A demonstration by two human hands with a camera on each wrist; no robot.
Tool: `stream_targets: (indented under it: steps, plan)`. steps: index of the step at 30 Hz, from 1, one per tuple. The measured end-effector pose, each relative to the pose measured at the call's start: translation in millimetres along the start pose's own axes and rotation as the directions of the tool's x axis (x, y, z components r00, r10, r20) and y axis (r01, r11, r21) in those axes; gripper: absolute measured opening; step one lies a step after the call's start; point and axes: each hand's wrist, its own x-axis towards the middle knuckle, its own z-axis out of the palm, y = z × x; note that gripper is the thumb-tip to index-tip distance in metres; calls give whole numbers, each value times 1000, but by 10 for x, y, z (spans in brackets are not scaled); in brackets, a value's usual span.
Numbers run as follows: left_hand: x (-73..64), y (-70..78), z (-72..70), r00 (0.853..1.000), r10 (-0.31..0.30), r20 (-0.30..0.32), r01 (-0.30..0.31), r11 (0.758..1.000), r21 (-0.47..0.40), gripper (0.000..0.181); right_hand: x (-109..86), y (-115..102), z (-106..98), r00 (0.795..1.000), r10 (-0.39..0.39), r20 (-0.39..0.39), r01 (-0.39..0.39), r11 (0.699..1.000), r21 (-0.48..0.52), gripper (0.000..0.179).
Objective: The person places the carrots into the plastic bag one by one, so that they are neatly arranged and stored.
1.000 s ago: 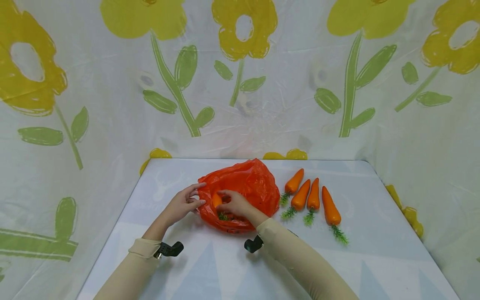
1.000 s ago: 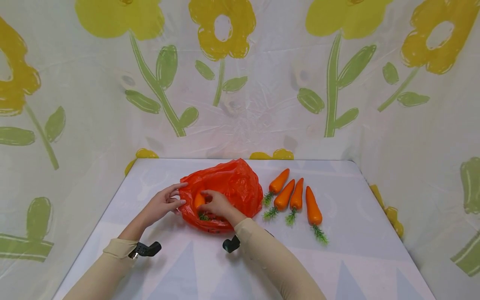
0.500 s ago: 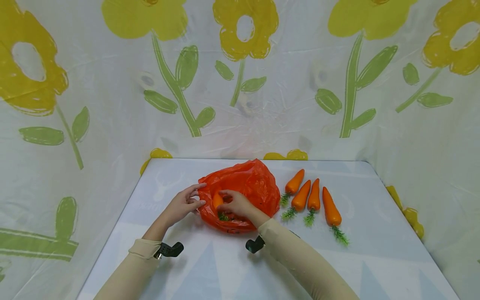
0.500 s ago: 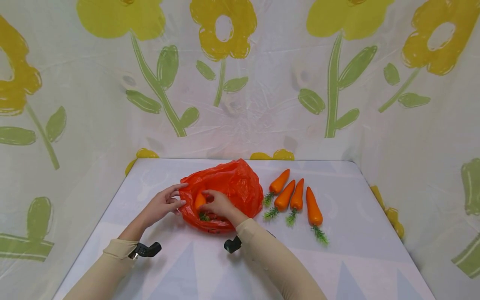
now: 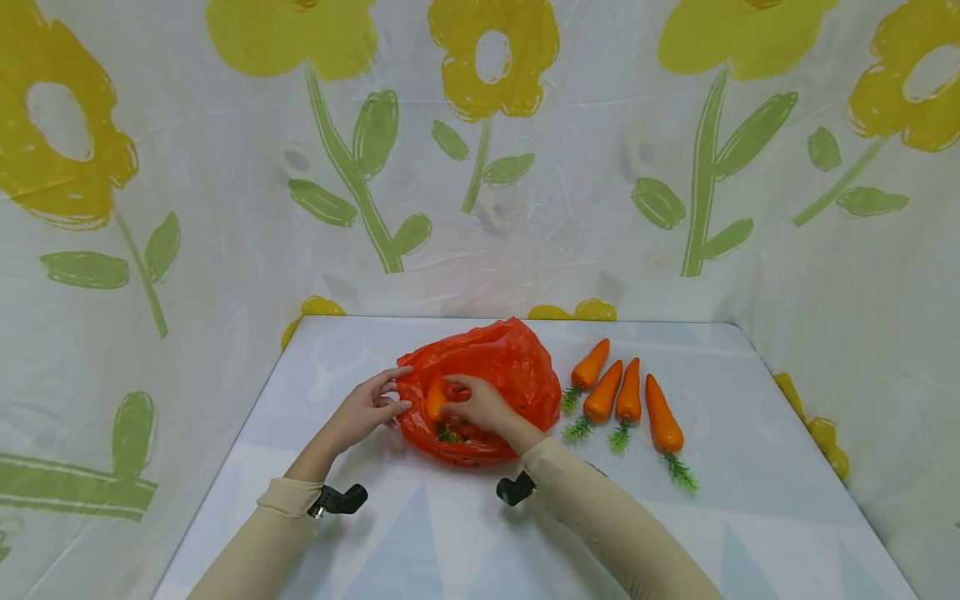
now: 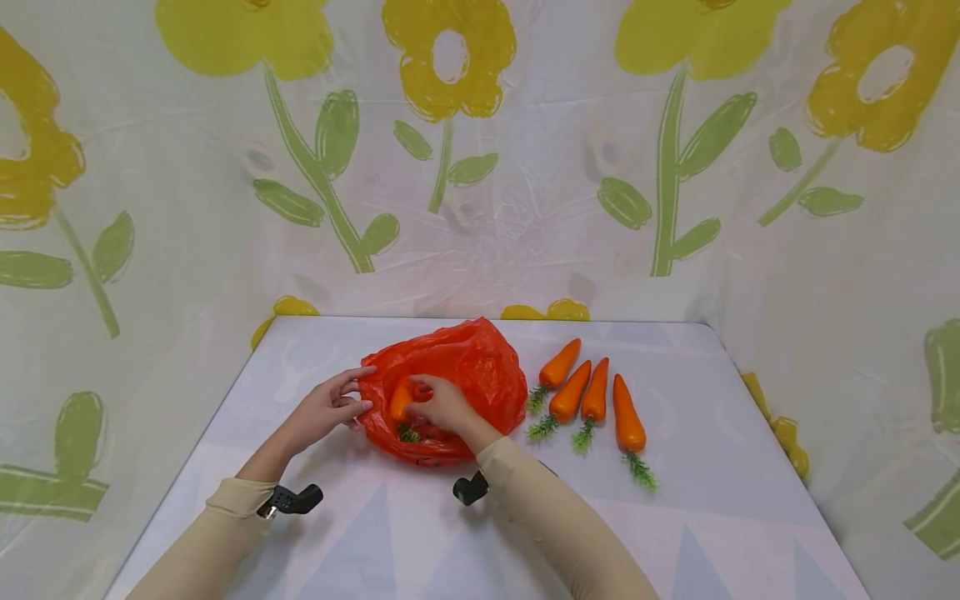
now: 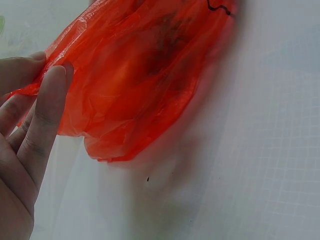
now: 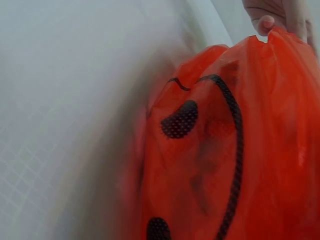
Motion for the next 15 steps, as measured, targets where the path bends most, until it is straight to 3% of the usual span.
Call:
stream_targets:
  steps: [15]
  plan:
    - [-3, 10, 26, 1000, -4, 3, 4, 1000, -7, 63, -48, -14, -122, 999, -30, -27, 29, 999, -26, 54]
